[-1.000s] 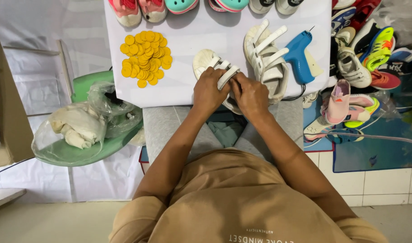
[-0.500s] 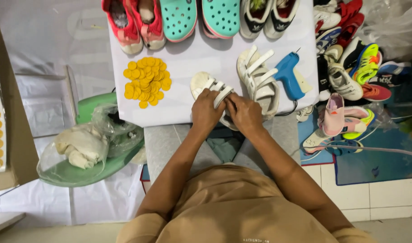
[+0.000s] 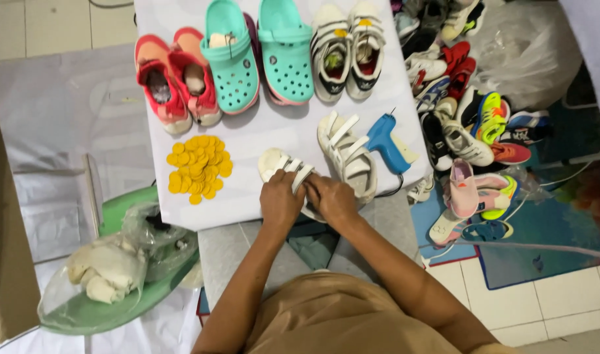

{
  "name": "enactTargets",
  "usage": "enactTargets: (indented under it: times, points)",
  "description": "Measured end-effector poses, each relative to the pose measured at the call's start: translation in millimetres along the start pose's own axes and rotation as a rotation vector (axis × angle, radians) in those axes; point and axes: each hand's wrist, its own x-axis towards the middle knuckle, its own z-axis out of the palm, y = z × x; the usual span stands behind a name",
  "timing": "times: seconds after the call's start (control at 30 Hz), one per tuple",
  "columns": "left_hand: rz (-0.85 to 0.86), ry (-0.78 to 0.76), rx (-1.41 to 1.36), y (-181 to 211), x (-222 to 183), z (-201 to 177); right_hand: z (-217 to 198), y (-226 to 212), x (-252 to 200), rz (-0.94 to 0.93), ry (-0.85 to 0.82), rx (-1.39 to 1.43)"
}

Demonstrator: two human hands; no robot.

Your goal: Decorating white sneakers by gluing small yellow circular pieces onto them using a hot glue gun.

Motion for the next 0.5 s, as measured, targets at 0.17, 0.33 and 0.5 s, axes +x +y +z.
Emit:
enactTargets:
  times: [0.17,0.33,0.5]
  points:
    - [0.066,0.127,0.151,4,-3,9,-3,-5,-3,-0.004,-0.045,-0.069]
    - [0.078,0.136,0.140,-4,2,9,3,-2,-1,-0.014,-0.032,-0.085]
    - [0.019,0.019,0.065,-9,7,7,9,3,-1,-0.011,-0.046,-0.068]
